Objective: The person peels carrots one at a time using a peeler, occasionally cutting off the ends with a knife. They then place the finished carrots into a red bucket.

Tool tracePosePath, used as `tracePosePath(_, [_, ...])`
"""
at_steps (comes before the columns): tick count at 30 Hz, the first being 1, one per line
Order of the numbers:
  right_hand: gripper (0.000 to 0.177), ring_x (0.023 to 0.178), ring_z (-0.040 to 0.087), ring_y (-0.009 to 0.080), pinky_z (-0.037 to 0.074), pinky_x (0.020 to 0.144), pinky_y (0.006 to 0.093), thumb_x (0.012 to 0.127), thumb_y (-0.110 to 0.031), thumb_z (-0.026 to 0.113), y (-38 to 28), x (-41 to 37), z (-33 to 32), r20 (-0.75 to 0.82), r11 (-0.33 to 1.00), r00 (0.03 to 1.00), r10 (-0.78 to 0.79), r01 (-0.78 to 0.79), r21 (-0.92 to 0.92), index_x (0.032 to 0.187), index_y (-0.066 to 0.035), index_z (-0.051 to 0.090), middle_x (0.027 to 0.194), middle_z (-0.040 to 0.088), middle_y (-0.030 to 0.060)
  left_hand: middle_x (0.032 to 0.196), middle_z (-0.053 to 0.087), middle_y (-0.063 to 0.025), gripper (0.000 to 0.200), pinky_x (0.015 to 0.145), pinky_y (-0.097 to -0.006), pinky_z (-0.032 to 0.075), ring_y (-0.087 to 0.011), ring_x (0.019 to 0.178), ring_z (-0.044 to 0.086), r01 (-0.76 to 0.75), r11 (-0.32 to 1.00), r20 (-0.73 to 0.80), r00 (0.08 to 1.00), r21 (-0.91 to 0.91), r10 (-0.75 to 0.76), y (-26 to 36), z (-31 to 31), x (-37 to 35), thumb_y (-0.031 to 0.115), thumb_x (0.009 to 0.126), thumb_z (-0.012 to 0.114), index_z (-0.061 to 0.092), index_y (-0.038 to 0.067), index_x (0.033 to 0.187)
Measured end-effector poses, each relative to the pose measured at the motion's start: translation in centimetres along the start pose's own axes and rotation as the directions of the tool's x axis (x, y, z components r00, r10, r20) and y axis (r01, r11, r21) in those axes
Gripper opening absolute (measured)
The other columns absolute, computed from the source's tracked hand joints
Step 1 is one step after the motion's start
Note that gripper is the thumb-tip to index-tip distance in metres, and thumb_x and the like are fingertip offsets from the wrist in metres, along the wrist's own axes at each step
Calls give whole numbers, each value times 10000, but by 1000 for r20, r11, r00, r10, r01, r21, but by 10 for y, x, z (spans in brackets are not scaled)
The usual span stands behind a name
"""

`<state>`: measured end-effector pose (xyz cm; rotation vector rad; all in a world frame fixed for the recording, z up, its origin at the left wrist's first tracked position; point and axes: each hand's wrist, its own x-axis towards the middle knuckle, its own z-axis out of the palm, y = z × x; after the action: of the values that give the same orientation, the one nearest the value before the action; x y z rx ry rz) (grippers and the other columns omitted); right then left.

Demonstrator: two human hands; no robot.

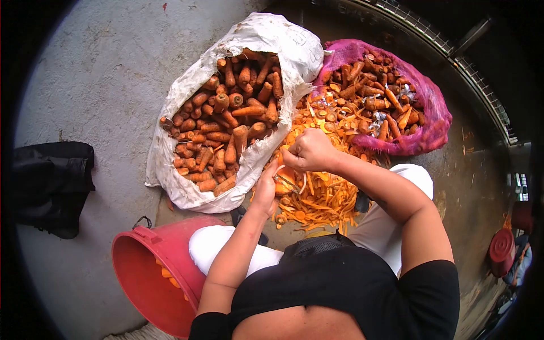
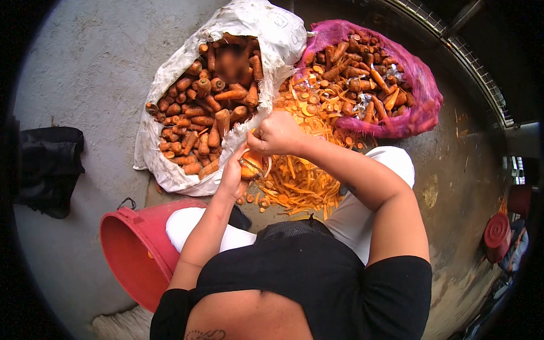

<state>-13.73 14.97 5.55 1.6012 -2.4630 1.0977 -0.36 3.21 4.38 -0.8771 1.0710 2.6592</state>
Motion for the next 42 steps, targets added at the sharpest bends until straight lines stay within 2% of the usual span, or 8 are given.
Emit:
tracePosePath(6, [400, 370, 527, 251, 446, 426, 351, 834, -320, 555, 25, 6, -5, -8, 987, 991, 130, -130, -91, 521, -94, 661, 428, 515, 105, 947, 629, -141, 392, 670, -340, 554, -195, 806, 644, 8, 984, 121, 992, 177, -30, -12, -23, 6, 328, 1014, 345, 495, 22, 1208])
tracePosePath(12, [441, 618, 661, 250, 532, 634, 388, 860, -403, 471, 105, 9, -45, 67, 568, 597, 799, -715, -408, 683, -56, 678, 674, 659, 126, 857, 612, -130, 438, 599, -301, 531, -203, 665, 629, 148, 978, 199, 964, 146, -176, -4, -4, -26, 389, 1009, 343, 479, 20, 1202])
tracePosePath(22, [659, 914, 649, 322, 504, 759, 426, 814, -703, 490, 139, -36, 15, 413, 581, 422, 807, -690, -431, 1033, -98, 630, 951, 675, 152, 786, 602, -86, 551, 567, -251, 468, -170, 656, 589, 132, 990, 106, 986, -55, -126, 5, -30, -13, 563, 952, 378, 553, 58, 1088])
tracePosePath(24, [669, 929, 648, 320, 502, 760, 420, 770, -700, 559, 157, -63, 39, 358, 652, 545, 758, -629, -423, 1084, -111, 607, 956, 678, 149, 826, 612, -95, 457, 625, -281, 512, -194, 740, 624, 57, 996, 21, 998, -65, -56, 4, -28, -12, 494, 948, 461, 527, 70, 1105])
tracePosePath(28, [675, 939, 638, 338, 496, 804, 420, 672, -643, 687, 162, -87, 58, 406, 622, 491, 771, -717, -313, 936, -23, 641, 988, 669, 188, 1018, 611, -103, 372, 765, -344, 560, -221, 951, 628, -66, 987, -166, 985, -146, 41, -5, -30, -5, 348, 913, 607, 492, 71, 1134])
tracePosePath(32, [528, 860, 653, 324, 497, 767, 390, 794, -429, 700, 184, -117, 103, 336, 553, 542, 770, -830, 71, 1045, 32, 642, 920, 666, 217, 1056, 605, -100, 365, 799, -382, 572, -215, 993, 622, -63, 994, -171, 984, -85, 48, -3, -28, 0, 325, 888, 649, 503, 75, 1112])
tracePosePath(37, [462, 900, 644, 344, 493, 808, 410, 874, -379, 581, 198, -132, 131, 405, 490, 431, 807, -870, -51, 1183, -37, 610, 1012, 661, 226, 1070, 607, -108, 387, 730, -367, 590, -215, 956, 637, -16, 993, -195, 981, -113, -7, 0, -27, 3, 351, 882, 653, 509, 71, 1107])
tracePosePath(42, [412, 1080, 522, 329, 415, 917, 429, 869, -282, 549, 177, -138, 109, 376, 690, 580, 723, -579, -434, 1243, -110, 558, 1135, 575, 174, 1054, 612, -108, 399, 704, -335, 594, -197, 921, 642, 17, 994, -182, 983, -112, -37, 3, -36, 6, 363, 887, 644, 515, 56, 1106])
